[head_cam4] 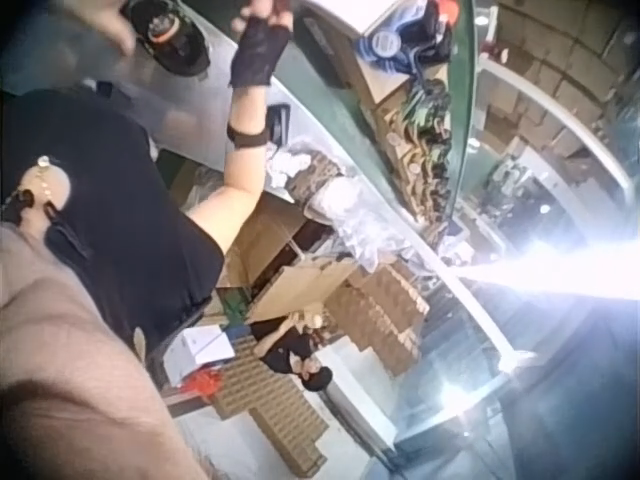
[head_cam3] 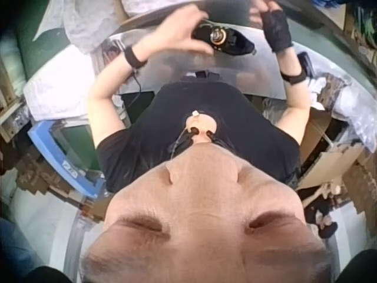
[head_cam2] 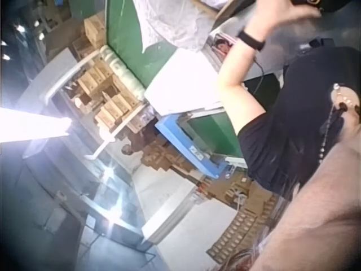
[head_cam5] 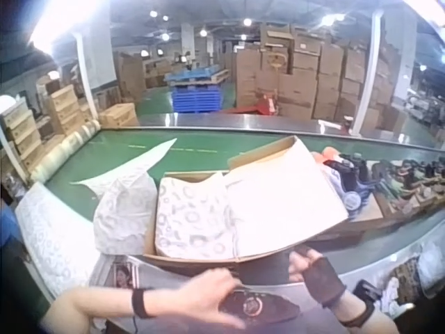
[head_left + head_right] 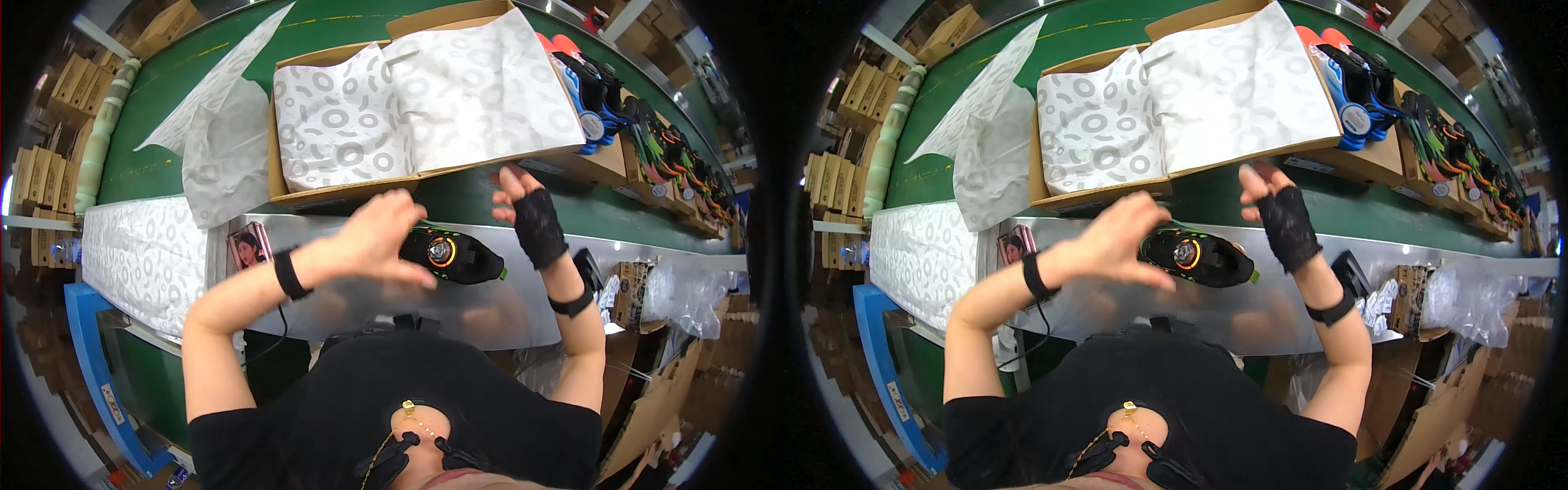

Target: Packing pairs of shoes into shoeboxes along a conveyor belt in a factory setting.

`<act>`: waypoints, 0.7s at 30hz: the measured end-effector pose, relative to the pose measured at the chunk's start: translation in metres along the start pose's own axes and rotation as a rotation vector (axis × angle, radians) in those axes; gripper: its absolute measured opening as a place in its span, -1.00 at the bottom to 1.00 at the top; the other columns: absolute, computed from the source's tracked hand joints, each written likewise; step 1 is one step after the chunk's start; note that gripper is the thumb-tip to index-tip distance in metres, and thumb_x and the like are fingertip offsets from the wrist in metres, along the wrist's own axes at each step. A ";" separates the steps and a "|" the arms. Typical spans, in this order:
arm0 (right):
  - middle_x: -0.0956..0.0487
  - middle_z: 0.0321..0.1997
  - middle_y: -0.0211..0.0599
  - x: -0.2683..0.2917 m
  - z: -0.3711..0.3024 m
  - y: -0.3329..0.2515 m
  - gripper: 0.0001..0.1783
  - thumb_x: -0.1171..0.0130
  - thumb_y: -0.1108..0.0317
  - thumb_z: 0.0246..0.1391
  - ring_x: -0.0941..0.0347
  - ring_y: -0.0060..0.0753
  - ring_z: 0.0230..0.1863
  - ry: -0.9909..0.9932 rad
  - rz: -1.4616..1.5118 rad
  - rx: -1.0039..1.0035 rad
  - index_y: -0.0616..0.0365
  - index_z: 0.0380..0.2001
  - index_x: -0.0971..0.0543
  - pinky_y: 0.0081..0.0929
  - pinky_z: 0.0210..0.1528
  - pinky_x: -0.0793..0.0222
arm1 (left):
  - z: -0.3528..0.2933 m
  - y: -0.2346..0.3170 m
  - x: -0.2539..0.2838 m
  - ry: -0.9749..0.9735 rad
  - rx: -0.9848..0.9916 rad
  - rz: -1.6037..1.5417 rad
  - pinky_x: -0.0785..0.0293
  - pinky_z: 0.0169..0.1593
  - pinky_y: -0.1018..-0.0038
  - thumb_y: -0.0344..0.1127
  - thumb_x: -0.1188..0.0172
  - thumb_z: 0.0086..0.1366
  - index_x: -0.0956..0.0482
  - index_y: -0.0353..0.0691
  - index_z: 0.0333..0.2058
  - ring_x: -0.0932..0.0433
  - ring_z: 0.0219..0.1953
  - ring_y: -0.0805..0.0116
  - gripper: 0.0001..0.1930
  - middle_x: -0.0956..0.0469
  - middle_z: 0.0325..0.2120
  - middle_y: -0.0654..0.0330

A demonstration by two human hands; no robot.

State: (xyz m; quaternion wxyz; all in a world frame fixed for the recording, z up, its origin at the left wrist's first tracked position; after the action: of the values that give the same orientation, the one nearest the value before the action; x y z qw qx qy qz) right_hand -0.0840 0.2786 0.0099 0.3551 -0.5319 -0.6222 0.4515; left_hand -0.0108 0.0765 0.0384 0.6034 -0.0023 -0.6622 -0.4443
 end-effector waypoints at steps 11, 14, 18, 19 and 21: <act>-0.45 -0.42 -0.43 0.001 0.026 -0.006 -0.81 -0.13 0.29 -0.12 -0.37 -0.52 -0.34 0.057 0.108 0.009 0.14 -0.41 -0.51 -0.54 -0.33 -0.34 | -0.009 -0.005 -0.046 0.296 -0.049 0.137 -0.26 -0.21 0.31 -0.07 -0.36 -0.37 -0.41 -0.36 -0.34 -0.29 -0.27 0.11 -0.38 -0.31 -0.34 0.05; -0.46 -0.39 -0.40 0.017 0.011 -0.012 -0.80 -0.14 0.28 -0.13 -0.37 -0.50 -0.29 0.078 0.049 0.093 0.14 -0.42 -0.52 -0.51 -0.25 -0.35 | -0.030 -0.016 -0.023 0.368 0.077 -0.245 -0.28 -0.19 0.40 -0.19 -0.36 -0.28 -0.41 -0.32 -0.27 -0.32 -0.27 0.19 -0.45 -0.32 -0.36 0.11; -0.45 -0.34 -0.38 0.055 -0.005 -0.011 -0.78 -0.12 0.26 -0.13 -0.37 -0.50 -0.23 0.124 -0.028 0.239 0.17 -0.44 -0.51 -0.51 -0.21 -0.35 | -0.035 -0.017 0.010 0.386 0.246 -0.825 -0.29 -0.10 0.50 -0.24 -0.31 -0.10 -0.36 -0.32 -0.12 -0.36 -0.20 0.47 -0.46 -0.42 -0.26 0.22; -0.44 -0.38 -0.39 0.058 -0.011 -0.013 -0.78 -0.15 0.26 -0.16 -0.36 -0.52 -0.27 0.143 -0.025 0.273 0.17 -0.46 -0.49 -0.53 -0.24 -0.34 | -0.035 -0.020 0.014 0.401 0.315 -0.992 -0.29 -0.08 0.52 -0.24 -0.28 -0.06 -0.35 -0.33 -0.10 -0.36 -0.17 0.49 -0.47 -0.43 -0.22 0.21; -0.41 -0.44 -0.44 0.064 -0.015 -0.013 -0.75 -0.19 0.27 -0.21 -0.33 -0.58 -0.36 0.194 -0.085 0.257 0.18 -0.45 -0.46 -0.58 -0.31 -0.31 | -0.023 -0.045 0.023 0.502 0.439 -1.038 -0.36 -0.15 0.57 -0.10 -0.15 0.08 -0.35 -0.42 -0.12 -0.43 -0.27 0.51 -0.48 -0.47 -0.28 0.19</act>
State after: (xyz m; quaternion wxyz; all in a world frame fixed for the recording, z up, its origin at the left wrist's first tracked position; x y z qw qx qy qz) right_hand -0.0864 0.3438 0.0246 0.4975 -0.4965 -0.5438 0.4586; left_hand -0.0228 0.0234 0.0273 0.4324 0.5491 -0.4906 -0.5203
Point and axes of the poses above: each hand's wrist, its own z-axis towards the middle knuckle, its own x-axis out of the back of the hand, y = z × x, the point moved 5 cm from there along z, towards the middle knuckle
